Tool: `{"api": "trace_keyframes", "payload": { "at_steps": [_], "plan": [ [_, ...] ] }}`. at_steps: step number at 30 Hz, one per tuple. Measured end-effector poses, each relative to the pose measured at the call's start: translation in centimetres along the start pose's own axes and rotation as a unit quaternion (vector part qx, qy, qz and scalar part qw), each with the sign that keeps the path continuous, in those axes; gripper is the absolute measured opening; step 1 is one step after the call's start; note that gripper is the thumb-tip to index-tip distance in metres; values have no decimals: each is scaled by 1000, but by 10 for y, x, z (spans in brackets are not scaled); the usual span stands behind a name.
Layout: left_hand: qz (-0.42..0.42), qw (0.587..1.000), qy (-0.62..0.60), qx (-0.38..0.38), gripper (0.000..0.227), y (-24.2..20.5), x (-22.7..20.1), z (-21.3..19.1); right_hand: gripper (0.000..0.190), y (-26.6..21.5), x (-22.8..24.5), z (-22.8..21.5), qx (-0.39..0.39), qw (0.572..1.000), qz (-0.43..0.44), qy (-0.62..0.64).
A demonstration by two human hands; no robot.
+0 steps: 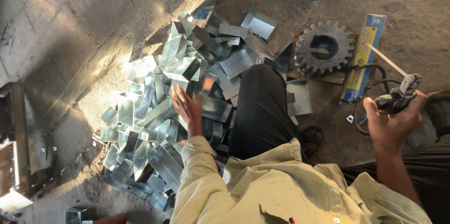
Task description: The person sits on the floor and welds small rectangular metal pieces onto a larger gear-shaped metal component using a handheld welding torch. They repeatedly pick up pieces from a pile, position them on the gear, and apply welds, creating bright sparks.
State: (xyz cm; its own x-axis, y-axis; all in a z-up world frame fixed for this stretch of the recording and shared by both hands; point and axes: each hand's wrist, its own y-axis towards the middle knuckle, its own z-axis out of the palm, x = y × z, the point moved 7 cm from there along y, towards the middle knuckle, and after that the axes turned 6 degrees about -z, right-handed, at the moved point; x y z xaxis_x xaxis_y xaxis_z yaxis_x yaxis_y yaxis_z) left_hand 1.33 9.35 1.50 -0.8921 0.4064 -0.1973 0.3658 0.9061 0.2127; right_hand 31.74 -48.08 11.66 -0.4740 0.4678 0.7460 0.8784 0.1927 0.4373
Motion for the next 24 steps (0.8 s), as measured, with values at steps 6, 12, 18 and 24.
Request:
{"api": "trace_keyframes", "payload": {
  "at_steps": [6, 12, 18, 24],
  "plan": [
    [18, 985, 157, 71, 69, 73, -36, 32, 57, 5, -1, -2, -26, 996, 82, 37],
    [10, 991, 37, 132, 48, 81, -77, 37, 54, 16, 16, -13, -67, 990, 113, 53],
    [52, 961, -250, 106, 27, 71, -215, -12, 58, 25, 22, -12, -85, 989, 100, 67],
    [466, 875, -126, 13, 32, -2, -433, 20, 59, 28, 21, -19, -95, 988, 86, 86]
  ]
}}
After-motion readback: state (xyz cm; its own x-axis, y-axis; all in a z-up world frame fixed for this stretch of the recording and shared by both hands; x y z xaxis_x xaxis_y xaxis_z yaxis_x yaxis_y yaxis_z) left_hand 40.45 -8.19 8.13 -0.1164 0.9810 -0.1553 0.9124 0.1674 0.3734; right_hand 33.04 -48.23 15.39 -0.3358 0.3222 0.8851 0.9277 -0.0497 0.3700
